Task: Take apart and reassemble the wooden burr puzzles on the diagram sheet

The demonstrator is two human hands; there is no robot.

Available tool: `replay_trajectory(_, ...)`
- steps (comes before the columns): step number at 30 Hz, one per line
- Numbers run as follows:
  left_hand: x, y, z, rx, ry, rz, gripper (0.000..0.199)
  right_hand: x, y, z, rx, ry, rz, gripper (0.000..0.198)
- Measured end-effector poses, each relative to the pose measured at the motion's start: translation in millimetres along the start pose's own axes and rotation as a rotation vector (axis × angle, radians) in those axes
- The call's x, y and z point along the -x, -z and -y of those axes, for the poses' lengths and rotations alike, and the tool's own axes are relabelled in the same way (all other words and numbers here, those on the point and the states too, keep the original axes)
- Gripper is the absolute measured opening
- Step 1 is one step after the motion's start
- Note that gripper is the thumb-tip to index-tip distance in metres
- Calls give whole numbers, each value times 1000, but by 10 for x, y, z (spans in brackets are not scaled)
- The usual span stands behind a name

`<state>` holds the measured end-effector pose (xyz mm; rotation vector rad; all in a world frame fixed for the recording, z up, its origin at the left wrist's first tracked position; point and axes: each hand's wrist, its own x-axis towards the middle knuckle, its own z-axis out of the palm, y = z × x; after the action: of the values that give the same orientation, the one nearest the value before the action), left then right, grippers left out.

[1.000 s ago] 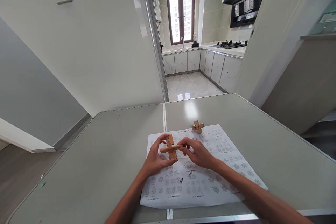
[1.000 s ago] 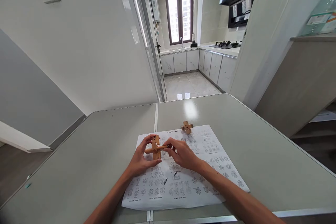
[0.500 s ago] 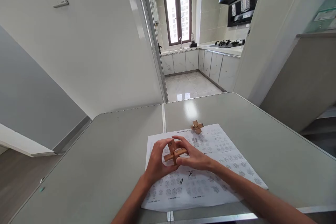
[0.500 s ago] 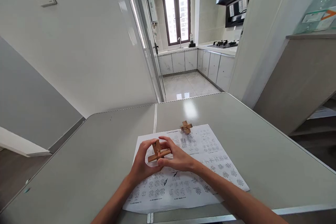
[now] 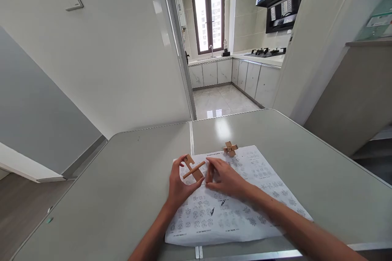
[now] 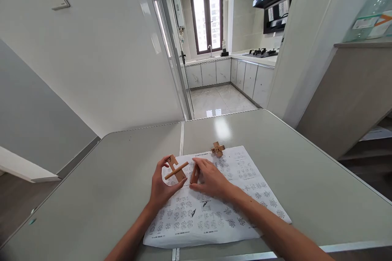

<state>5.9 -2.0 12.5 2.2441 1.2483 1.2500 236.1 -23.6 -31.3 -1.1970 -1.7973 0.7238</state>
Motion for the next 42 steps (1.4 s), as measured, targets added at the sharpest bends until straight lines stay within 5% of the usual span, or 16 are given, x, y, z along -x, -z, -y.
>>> replay_trajectory(4, 5, 0, -15, 41, -15, 51, 84, 3, 18, 73, 16, 108, 33, 82)
replay_trajectory(11, 27, -4, -10, 122, -57, 223, 87, -9, 117, 225, -117, 190, 32, 19)
replay_trajectory(30, -54, 44, 100, 221, 81, 335, 71, 28, 131, 388, -230, 145, 181, 19)
replay_trajectory(37, -14, -17, 94, 216, 65, 400, 96, -28, 150, 342, -515, 18, 152, 30)
replay_trajectory(42, 22, -61, 164, -8, -83, 354, 62, -41, 172, 327, -719, -27, 236, 33)
